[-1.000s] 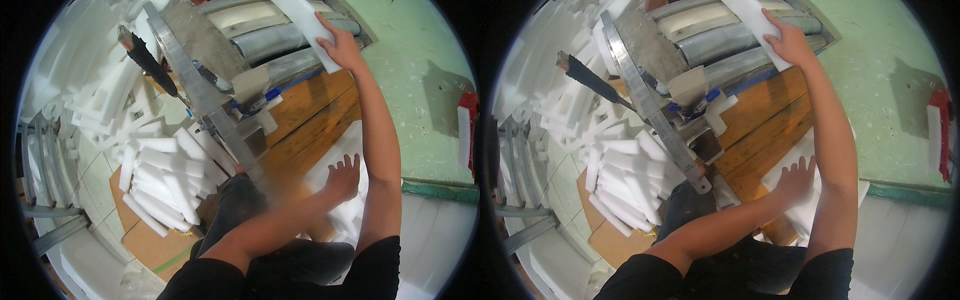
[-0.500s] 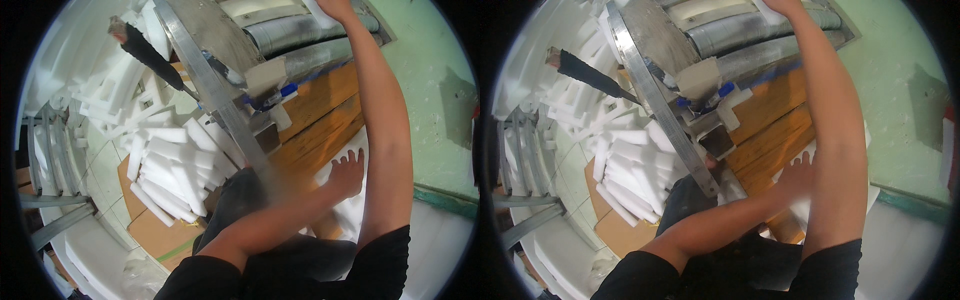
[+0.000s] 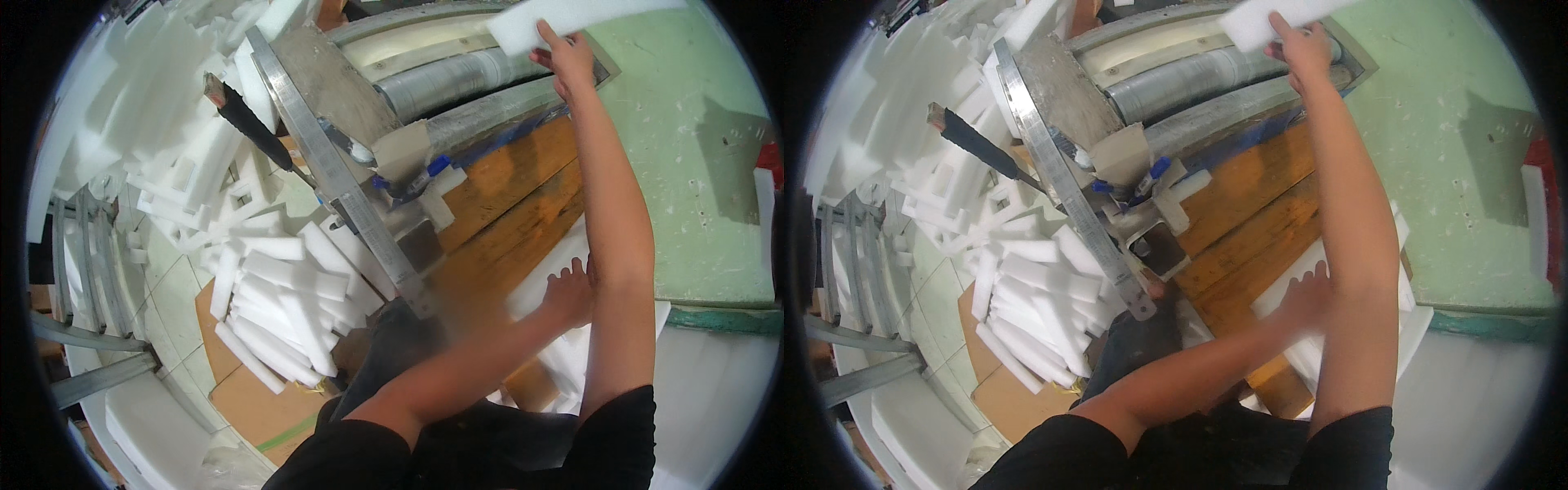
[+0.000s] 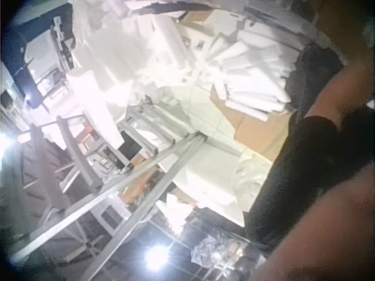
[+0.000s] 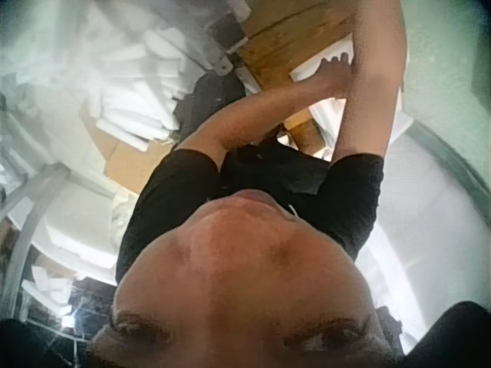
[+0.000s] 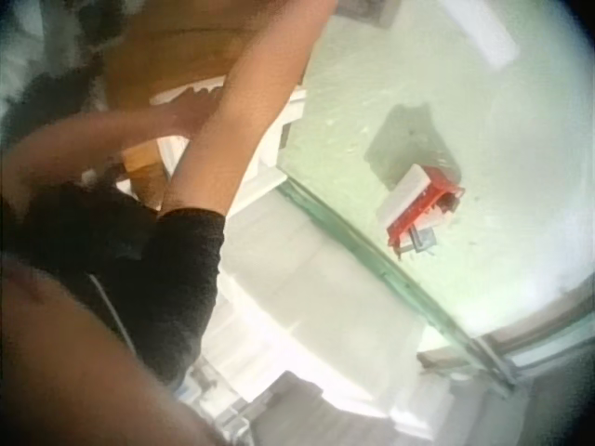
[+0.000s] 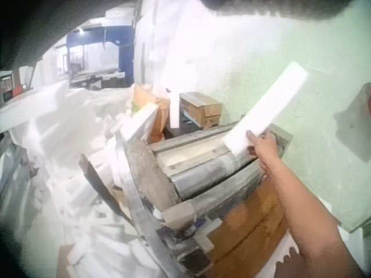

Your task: The person sits on the floor and assembles white foam pieces into a custom packaging insert. They repeatedly pick up foam components, fit them into a wooden frame, and adjust the arrangement to form a protective structure.

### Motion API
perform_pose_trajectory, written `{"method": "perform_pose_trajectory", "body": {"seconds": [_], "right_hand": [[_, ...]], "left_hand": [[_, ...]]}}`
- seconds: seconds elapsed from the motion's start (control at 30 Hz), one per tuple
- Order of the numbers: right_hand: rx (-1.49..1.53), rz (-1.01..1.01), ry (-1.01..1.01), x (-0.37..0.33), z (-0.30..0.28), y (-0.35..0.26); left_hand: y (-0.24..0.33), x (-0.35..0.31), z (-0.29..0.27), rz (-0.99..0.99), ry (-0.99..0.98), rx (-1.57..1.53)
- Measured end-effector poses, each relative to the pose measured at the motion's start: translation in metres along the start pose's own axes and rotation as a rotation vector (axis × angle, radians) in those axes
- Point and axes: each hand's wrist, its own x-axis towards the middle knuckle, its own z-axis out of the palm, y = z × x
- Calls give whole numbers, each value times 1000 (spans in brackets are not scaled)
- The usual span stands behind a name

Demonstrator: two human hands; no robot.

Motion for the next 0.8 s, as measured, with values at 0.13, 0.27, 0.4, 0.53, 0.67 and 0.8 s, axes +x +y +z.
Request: {"method": "perform_pose_trajectory", "body": {"seconds": [0.13,0.27,0.4,0.53,0.67,0.8], "right_hand": [[-59,41,-67,-28,-29,-4],[-498,-165,29,-39,-11,10],[-883,-348,150,-40,35,-2],[-647,-280,205,-44,75,-4],[-299,-199,85,-40,80,7],[304,179,-163,-51,73,-13]], "left_hand": [[11,2,6,4,15,-9],[11,-4,1,20,-36,-17],[-6,4,12,65,-57,36],[-37,21,58,168,228,-277],[-33,33,50,216,194,-373],[-28,46,40,235,244,-439]]}}
